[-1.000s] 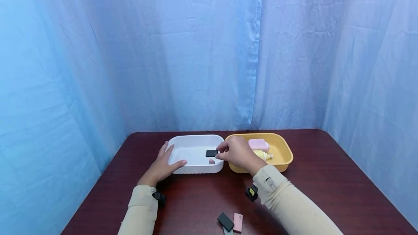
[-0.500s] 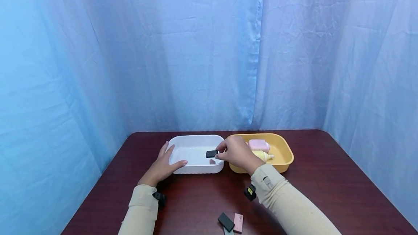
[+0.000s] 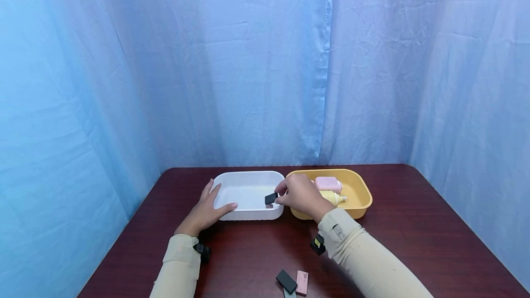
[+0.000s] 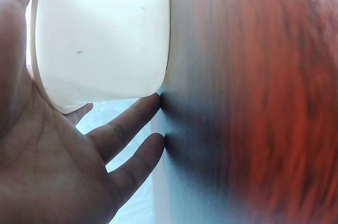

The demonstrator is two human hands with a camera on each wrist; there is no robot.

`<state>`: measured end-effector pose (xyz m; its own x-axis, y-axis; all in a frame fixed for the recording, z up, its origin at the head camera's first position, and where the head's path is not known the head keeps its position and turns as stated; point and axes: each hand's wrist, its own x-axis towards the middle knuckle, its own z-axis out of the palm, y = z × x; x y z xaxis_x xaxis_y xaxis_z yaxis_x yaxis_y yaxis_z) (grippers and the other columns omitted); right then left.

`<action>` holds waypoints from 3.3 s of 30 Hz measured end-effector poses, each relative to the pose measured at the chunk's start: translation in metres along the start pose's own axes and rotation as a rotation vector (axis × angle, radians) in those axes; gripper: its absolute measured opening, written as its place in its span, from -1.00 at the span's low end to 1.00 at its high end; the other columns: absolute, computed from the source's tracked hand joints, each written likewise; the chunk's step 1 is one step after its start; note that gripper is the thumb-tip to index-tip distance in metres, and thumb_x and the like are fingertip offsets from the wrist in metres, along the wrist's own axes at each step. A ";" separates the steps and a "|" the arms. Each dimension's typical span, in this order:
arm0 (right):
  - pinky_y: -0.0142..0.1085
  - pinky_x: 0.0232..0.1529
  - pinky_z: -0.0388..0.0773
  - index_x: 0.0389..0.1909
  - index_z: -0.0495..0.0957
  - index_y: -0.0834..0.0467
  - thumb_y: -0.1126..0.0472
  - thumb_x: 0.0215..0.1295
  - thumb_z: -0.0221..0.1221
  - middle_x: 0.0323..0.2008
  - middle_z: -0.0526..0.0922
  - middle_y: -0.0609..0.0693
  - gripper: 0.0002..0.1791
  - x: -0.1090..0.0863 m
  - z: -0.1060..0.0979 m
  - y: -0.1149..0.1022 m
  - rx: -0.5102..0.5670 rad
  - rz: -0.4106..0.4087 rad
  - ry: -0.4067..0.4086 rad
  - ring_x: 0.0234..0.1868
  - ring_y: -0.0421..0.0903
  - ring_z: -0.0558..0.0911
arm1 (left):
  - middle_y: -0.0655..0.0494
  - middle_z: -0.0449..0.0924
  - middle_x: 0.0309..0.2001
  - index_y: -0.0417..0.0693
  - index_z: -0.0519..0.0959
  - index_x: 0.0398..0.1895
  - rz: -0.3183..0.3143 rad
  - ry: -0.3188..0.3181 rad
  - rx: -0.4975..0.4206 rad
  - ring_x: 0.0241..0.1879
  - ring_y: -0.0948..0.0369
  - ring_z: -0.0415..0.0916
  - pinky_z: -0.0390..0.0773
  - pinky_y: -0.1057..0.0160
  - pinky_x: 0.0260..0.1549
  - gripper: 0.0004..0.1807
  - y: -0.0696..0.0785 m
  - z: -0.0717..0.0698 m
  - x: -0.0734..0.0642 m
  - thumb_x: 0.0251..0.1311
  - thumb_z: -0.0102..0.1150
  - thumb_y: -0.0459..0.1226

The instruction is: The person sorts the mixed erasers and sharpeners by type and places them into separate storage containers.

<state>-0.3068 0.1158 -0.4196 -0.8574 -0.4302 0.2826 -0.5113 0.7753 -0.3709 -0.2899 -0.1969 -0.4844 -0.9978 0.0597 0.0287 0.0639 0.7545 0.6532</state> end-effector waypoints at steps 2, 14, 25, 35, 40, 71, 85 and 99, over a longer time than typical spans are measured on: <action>-0.31 -0.34 0.49 -0.32 0.86 -0.07 0.11 0.01 0.57 -0.43 0.77 -0.22 -0.83 0.000 0.001 0.001 -0.010 0.000 0.003 -0.42 -0.26 0.53 | 0.04 -0.41 0.71 0.09 -0.03 0.70 -0.002 0.000 0.000 0.63 -0.19 -0.07 0.21 -0.43 0.40 0.25 -0.001 0.001 0.001 0.07 0.25 0.44; -0.30 -0.34 0.53 -0.34 0.84 -0.09 0.12 0.01 0.52 -0.48 0.70 -0.28 -0.85 -0.001 0.005 0.007 -0.075 0.032 0.072 -0.43 -0.28 0.55 | 0.03 -0.41 0.71 0.10 -0.04 0.70 -0.003 -0.002 -0.007 0.63 -0.20 -0.09 0.21 -0.45 0.39 0.25 0.001 0.000 0.000 0.07 0.25 0.44; -0.30 -0.31 0.54 -0.31 0.84 -0.07 0.12 0.02 0.50 -0.41 0.75 -0.21 -0.83 0.000 0.005 0.005 -0.079 0.027 0.103 -0.41 -0.27 0.57 | 0.04 -0.41 0.71 0.09 -0.04 0.70 -0.002 -0.003 -0.011 0.63 -0.19 -0.07 0.22 -0.43 0.39 0.26 0.000 -0.001 0.000 0.08 0.24 0.45; -0.26 -0.32 0.53 -0.27 0.85 -0.08 0.06 0.04 0.53 -0.39 0.76 -0.19 -0.80 0.001 0.006 0.000 -0.065 0.053 0.087 -0.38 -0.25 0.57 | 0.04 -0.41 0.71 0.08 -0.04 0.70 -0.007 -0.004 -0.008 0.62 -0.20 -0.06 0.22 -0.43 0.39 0.25 0.001 -0.001 -0.001 0.08 0.25 0.44; -0.25 -0.29 0.54 -0.23 0.84 -0.08 0.04 0.07 0.53 -0.37 0.77 -0.17 -0.79 0.001 0.008 -0.003 -0.055 0.060 0.073 -0.37 -0.25 0.57 | 0.04 -0.40 0.71 0.09 -0.03 0.70 -0.009 -0.001 -0.012 0.63 -0.20 -0.06 0.22 -0.44 0.39 0.26 0.002 -0.001 -0.001 0.07 0.26 0.44; -0.28 -0.32 0.55 -0.23 0.81 -0.06 0.15 0.12 0.49 -0.45 0.69 -0.26 -0.82 0.001 0.010 -0.009 -0.050 0.001 0.099 -0.39 -0.27 0.58 | 0.05 -0.39 0.71 0.07 -0.02 0.70 0.005 0.002 -0.014 0.62 -0.18 -0.05 0.24 -0.42 0.39 0.24 0.001 -0.002 -0.001 0.09 0.26 0.43; -0.26 -0.26 0.56 -0.28 0.80 -0.10 0.11 0.11 0.52 -0.46 0.68 -0.28 -0.85 -0.004 0.010 -0.007 -0.041 0.017 0.089 -0.36 -0.27 0.57 | 0.03 -0.39 0.71 0.07 -0.01 0.69 -0.005 0.008 -0.001 0.62 -0.19 -0.04 0.24 -0.43 0.38 0.24 0.001 -0.001 0.000 0.07 0.27 0.42; -0.32 -0.30 0.54 -0.33 0.81 -0.07 0.09 0.11 0.53 -0.49 0.67 -0.33 -0.88 -0.017 0.011 0.001 0.002 -0.004 0.103 -0.40 -0.31 0.56 | 0.03 -0.39 0.71 0.08 0.00 0.69 -0.003 0.007 0.005 0.62 -0.20 -0.04 0.24 -0.43 0.38 0.25 0.001 -0.001 0.000 0.06 0.26 0.44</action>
<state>-0.2938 0.1186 -0.4349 -0.8448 -0.3831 0.3735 -0.5146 0.7730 -0.3710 -0.2897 -0.1968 -0.4823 -0.9981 0.0525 0.0318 0.0606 0.7576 0.6499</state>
